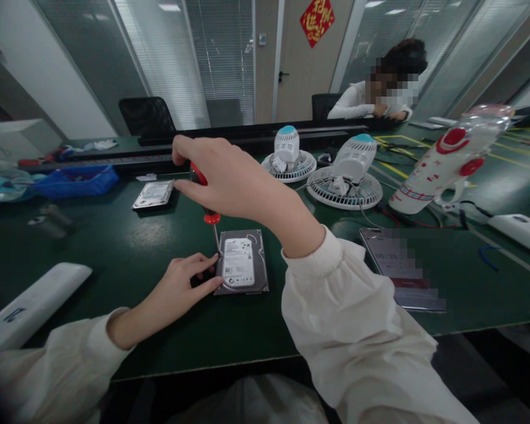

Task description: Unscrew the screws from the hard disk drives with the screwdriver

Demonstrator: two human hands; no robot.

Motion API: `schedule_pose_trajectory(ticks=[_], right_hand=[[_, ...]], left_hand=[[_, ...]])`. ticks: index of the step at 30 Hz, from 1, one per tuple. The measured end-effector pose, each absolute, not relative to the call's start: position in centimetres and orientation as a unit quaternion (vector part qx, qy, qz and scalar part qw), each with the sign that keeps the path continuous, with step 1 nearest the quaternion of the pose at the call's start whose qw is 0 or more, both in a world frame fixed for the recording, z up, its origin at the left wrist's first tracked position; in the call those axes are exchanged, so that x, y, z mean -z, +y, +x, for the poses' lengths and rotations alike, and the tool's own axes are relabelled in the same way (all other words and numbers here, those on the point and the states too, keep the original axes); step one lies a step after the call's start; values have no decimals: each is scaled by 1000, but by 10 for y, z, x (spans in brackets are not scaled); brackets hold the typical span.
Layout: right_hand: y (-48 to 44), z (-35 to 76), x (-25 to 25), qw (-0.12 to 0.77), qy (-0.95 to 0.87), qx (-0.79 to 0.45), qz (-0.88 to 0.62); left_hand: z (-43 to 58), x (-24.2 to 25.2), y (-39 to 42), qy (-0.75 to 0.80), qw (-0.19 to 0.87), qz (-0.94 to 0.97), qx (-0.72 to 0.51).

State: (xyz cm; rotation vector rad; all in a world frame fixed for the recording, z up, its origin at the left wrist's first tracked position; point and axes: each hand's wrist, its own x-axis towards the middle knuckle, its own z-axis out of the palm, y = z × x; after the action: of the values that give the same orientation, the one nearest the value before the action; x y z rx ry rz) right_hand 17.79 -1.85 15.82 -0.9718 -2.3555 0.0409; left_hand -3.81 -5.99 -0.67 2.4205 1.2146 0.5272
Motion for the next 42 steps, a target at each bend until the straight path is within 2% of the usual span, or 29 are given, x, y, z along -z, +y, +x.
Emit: schedule_pose_trajectory(ticks=[13, 25, 32, 42], right_hand=[[-14, 178, -158, 309, -893, 12, -328], [-13, 175, -154, 315, -886, -3, -340], [-17, 176, -157, 322, -881, -55, -343], [-15, 177, -158, 315, -888, -36, -332]], left_hand=[[-38, 5, -59, 432, 206, 858, -187], [-38, 8, -59, 430, 194, 860, -194], [-38, 6, -60, 426, 200, 862, -188], [-38, 7, -58, 430, 201, 859, -192]])
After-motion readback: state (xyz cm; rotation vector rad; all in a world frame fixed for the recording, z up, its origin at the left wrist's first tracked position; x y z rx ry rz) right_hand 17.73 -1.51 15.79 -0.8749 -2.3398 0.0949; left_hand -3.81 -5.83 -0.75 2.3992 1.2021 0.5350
